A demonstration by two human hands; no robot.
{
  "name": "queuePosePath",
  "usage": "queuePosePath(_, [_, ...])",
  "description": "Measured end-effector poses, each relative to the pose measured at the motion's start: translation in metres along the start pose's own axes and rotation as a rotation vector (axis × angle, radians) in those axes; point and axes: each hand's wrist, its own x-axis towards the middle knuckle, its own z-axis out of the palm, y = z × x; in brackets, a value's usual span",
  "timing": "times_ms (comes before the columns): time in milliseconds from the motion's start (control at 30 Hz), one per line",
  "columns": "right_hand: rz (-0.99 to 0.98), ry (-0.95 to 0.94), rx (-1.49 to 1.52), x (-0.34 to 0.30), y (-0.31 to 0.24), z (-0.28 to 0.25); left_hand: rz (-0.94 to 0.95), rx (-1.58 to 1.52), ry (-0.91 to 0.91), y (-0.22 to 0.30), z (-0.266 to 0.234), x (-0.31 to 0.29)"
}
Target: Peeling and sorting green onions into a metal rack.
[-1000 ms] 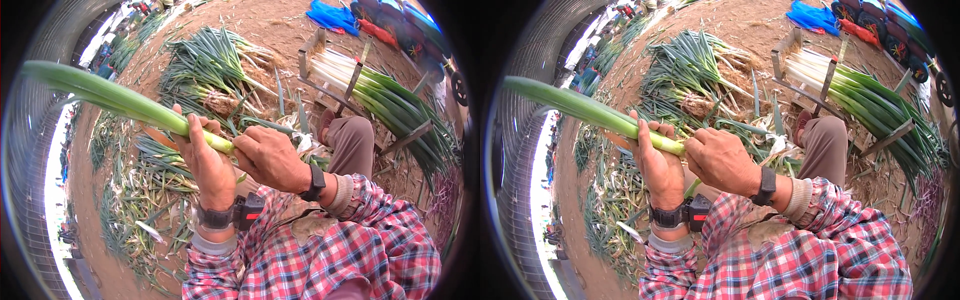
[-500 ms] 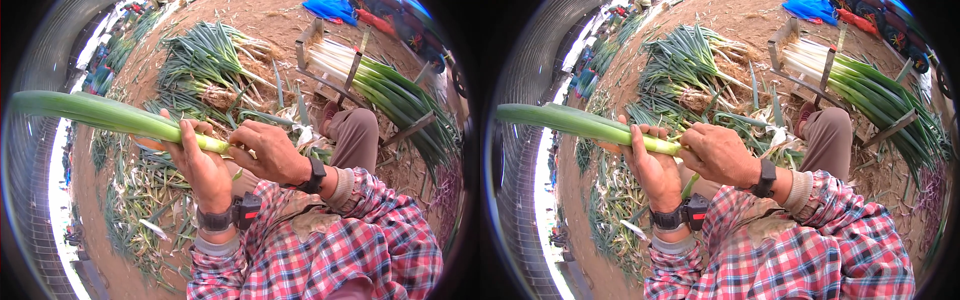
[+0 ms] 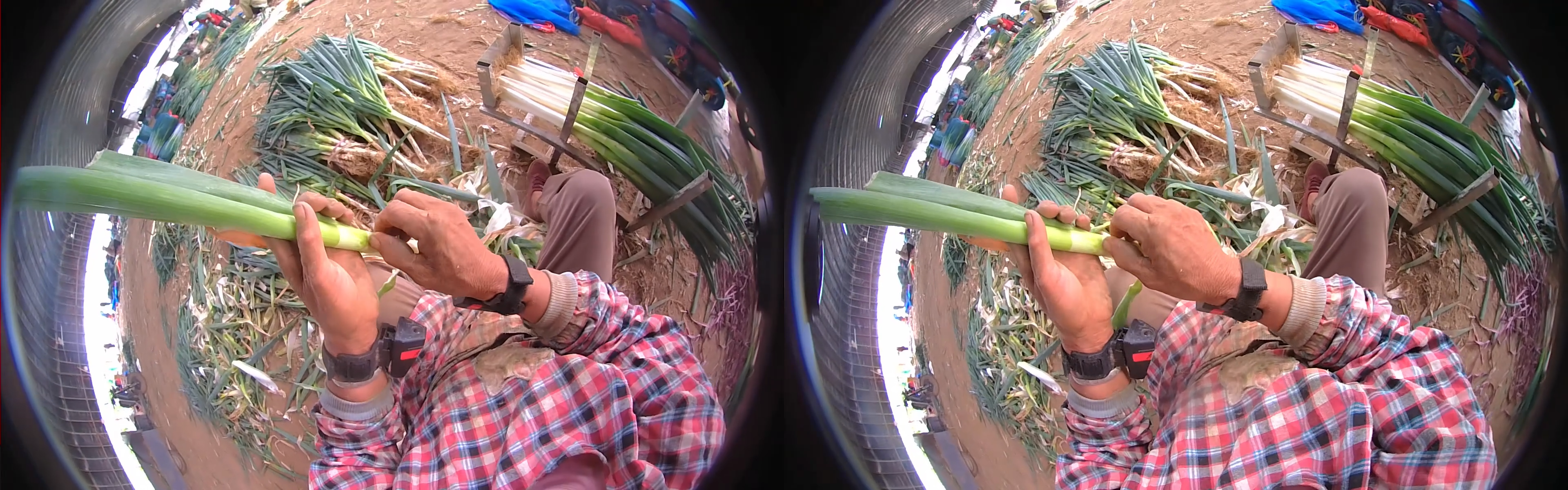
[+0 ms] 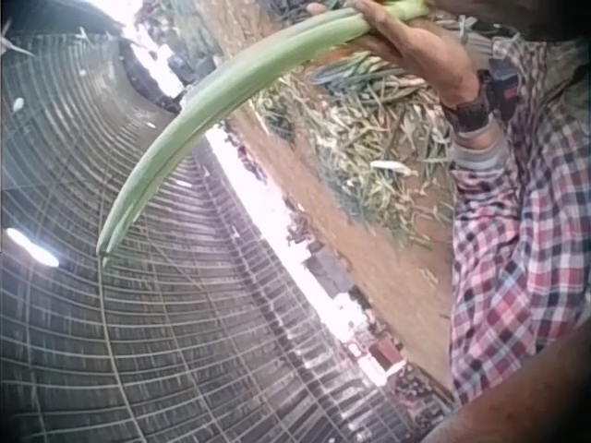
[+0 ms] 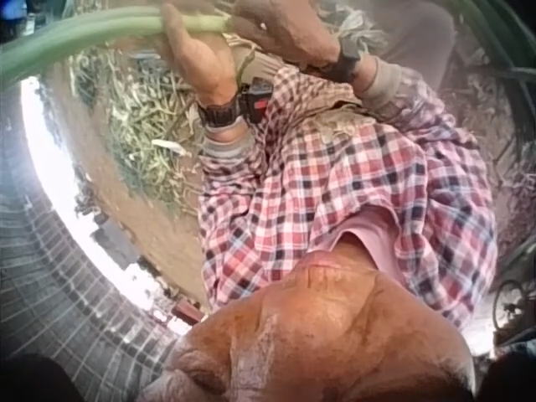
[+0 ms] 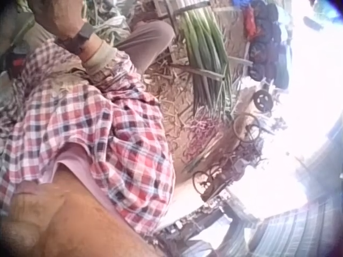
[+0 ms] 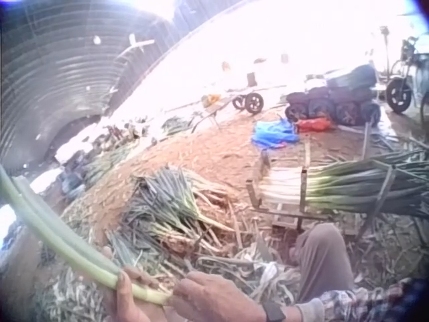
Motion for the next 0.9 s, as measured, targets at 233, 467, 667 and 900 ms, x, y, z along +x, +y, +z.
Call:
queuePosePath(233, [0.066,-0.07,-0.032,-0.008,0.023,0.005,0.002,-0.018,-0.058,-0.002,0.002,-0.008])
queuePosePath(467, [-0.006,-0.036,0.043,-0.009,0.005,-0.001,0.029,-0.007,0.014,0.001,0.005,-0.007])
queuePosePath(667, [-0.102,0.008,-0.231,-0.005,0.003,-0.001,0.03,-0.02,-0.027,-0.001,0.006,-0.009])
queuePosePath(900, [0.067,0.047,0.174,-0.008,0.019,-0.007,0.027,-0.101,-0.041,0.005,-0.01,-0.004])
